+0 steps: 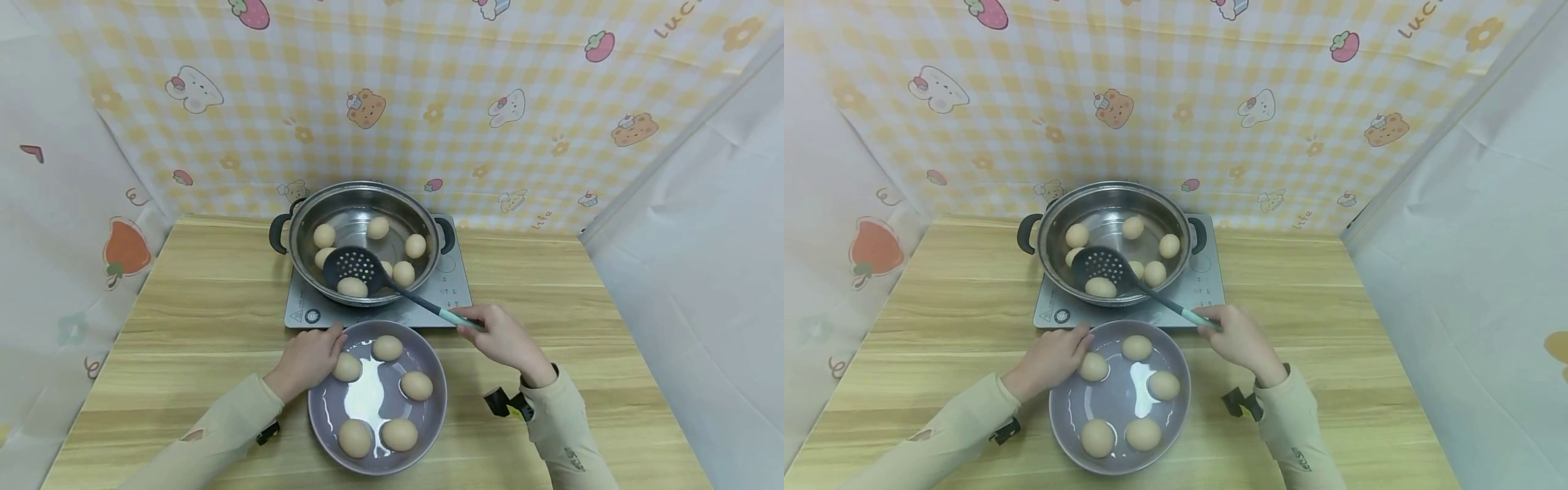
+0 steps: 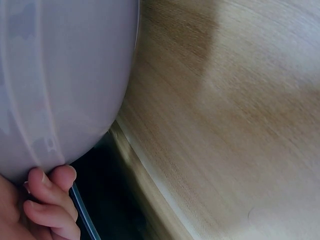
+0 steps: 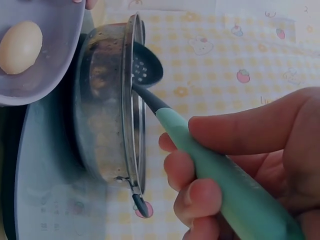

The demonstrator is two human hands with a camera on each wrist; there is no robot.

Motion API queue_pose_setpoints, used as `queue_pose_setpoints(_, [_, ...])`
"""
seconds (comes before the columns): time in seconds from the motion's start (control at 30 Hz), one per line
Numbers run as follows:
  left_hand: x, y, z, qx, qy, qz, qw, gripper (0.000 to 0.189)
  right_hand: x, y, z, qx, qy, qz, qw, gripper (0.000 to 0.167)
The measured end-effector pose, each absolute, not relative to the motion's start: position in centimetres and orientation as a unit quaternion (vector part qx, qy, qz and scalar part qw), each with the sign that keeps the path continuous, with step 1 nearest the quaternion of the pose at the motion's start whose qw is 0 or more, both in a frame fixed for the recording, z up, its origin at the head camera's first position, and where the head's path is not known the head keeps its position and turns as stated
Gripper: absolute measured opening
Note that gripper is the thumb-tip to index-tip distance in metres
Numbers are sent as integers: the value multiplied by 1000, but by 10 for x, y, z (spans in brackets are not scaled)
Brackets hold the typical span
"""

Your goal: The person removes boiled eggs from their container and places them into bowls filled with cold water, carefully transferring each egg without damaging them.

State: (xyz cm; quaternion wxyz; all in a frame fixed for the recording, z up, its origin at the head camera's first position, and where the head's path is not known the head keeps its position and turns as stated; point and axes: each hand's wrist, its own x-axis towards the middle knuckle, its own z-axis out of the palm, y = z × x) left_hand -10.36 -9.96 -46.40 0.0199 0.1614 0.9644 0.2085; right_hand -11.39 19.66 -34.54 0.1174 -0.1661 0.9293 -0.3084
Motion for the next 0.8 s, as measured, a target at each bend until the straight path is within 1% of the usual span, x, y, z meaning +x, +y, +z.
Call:
queue_pose_setpoints(0.17, [-103,-100,-465,164,964,210,7,19,-115,195,-345,-173,927,-310,124,24])
queue_pose_setpoints(0.37, [-103,-100,-466,164,963,212,12,19,-116,195,-346,-193,924,-307,121,28])
queue_pose_setpoints(0.8, [-103,-100,-466,165,963,212,0,19,-118,202,-340,-218,906,-332,146,22])
